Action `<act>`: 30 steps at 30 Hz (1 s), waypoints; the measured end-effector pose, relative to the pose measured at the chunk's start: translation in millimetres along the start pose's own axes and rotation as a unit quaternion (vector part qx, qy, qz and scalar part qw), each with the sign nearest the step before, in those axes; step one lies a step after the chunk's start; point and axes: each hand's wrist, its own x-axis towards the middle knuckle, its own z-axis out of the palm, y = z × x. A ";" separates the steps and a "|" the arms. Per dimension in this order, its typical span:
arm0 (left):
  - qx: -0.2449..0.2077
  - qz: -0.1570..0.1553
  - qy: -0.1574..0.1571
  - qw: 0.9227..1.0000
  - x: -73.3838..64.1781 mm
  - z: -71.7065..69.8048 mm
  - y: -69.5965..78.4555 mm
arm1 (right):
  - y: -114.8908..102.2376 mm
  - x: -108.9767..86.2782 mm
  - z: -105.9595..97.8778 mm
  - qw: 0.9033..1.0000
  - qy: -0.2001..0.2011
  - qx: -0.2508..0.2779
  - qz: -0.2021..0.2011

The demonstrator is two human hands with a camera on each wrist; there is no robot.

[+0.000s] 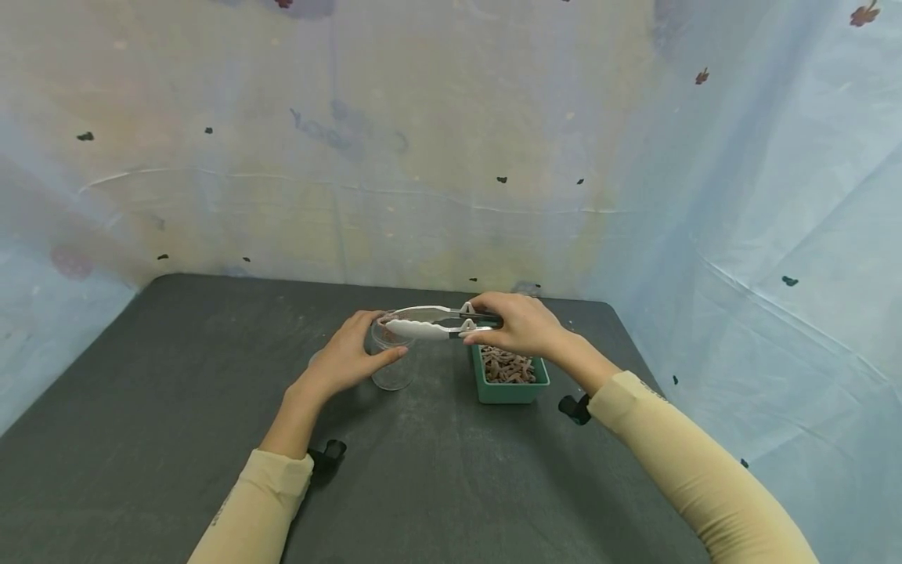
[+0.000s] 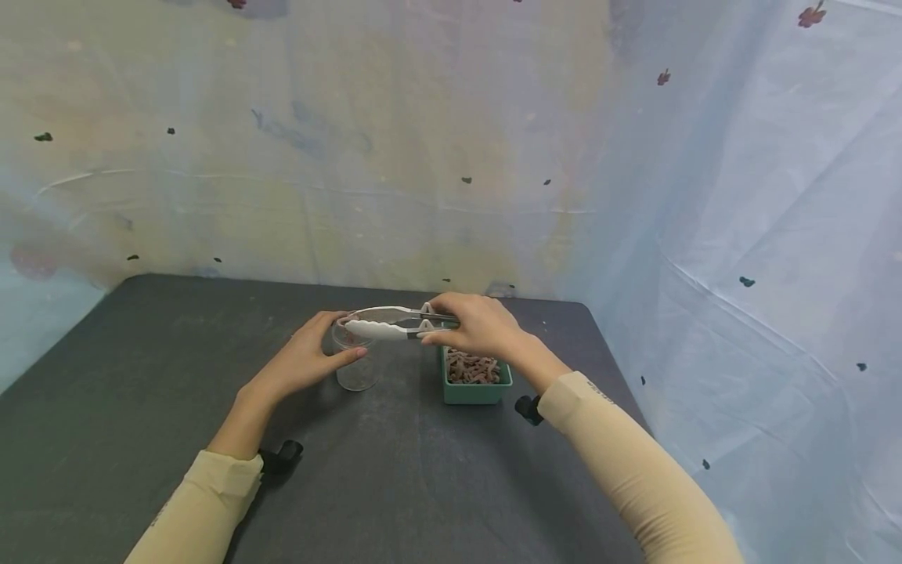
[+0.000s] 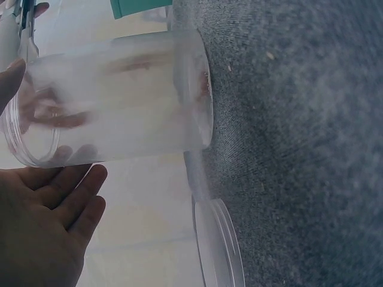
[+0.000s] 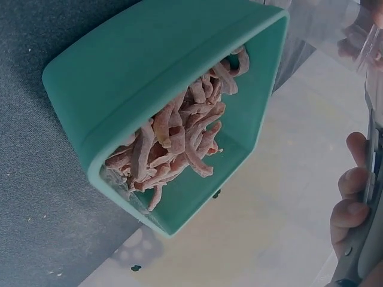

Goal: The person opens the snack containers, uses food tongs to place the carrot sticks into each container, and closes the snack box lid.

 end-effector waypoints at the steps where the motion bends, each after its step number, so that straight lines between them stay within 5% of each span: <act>1: 0.000 0.001 0.000 1.000 0.0 0.0 0.1 | 0.3 0.0 0.1 1.000 -0.001 0.000 0.000; 15: 0.003 0.004 0.001 1.000 0.0 0.6 1.1 | 2.5 -8.3 -7.5 1.000 0.025 0.006 0.008; 30: 0.001 0.011 0.005 1.000 0.5 1.6 -2.1 | 44.3 -60.0 -28.7 0.998 0.042 -0.014 0.043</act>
